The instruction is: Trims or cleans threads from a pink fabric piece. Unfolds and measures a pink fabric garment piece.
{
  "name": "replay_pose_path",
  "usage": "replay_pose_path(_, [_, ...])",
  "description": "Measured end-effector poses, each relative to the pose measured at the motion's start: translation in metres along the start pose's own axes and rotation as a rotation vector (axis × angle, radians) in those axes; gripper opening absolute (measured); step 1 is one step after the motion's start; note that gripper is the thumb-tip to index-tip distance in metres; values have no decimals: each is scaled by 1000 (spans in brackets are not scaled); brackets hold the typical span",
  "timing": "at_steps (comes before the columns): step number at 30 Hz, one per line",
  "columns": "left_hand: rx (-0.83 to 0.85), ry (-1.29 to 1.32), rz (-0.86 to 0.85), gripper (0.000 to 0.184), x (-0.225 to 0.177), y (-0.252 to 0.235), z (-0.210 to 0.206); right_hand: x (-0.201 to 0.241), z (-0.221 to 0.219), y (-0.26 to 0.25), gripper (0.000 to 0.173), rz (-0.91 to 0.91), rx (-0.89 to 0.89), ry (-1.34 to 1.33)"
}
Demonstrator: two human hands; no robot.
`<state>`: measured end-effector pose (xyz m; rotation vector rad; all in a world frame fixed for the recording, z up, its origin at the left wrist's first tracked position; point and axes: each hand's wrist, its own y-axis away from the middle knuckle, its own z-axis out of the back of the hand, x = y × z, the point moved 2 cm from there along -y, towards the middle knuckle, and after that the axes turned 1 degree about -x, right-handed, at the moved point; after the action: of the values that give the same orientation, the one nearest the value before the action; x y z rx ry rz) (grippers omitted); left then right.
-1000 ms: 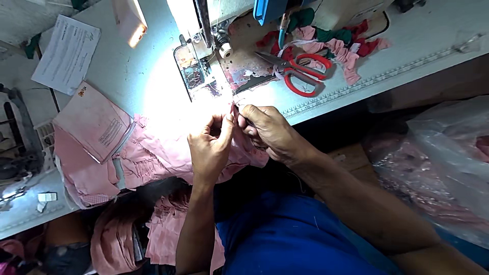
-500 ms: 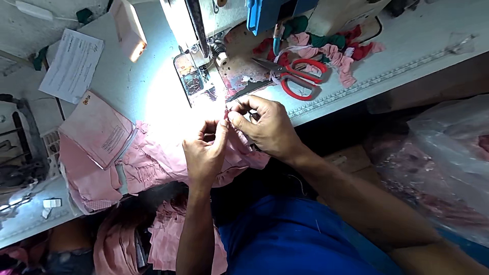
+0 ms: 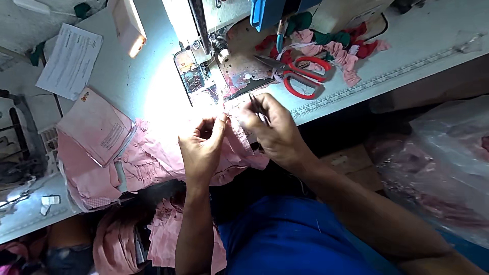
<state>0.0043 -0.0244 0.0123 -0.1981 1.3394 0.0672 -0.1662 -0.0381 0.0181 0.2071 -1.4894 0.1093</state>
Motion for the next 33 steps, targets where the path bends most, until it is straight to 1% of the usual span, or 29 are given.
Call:
replay_pose_path(2, [-19, -38, 7, 8, -2, 1, -1, 10, 1, 8, 36, -63, 104, -173])
replay_pose_path(3, [-21, -38, 13, 9, -3, 1, -2, 12, 1, 9, 40, -109, 172, -225])
replay_pose_path(5, [-11, -23, 13, 9, -5, 1, -5, 11, 0, 10, 39, -227, 230, -247])
replay_pose_path(7, [-5, -23, 9, 10, -7, 2, -6, 7, -1, 8, 37, -320, 207, -246])
replay_pose_path(11, [-22, -99, 7, 10, -9, 3, -6, 0, -3, 6, 35, -376, 168, -269])
replay_pose_path(14, [-20, -117, -5, 10, -11, 3, -7, -2, -4, 6, 34, -381, 132, -257])
replay_pose_path(16, [-16, -123, -14, 10, -11, 4, -9, -4, -4, 5, 33, -351, 135, -235])
replay_pose_path(20, [-5, -112, -24, 9, -11, 4, -11, -2, -4, 3, 35, -322, 100, -213])
replay_pose_path(33, [-22, -131, -26, 11, -10, 4, -10, -5, -8, 2, 35, -320, 71, -123])
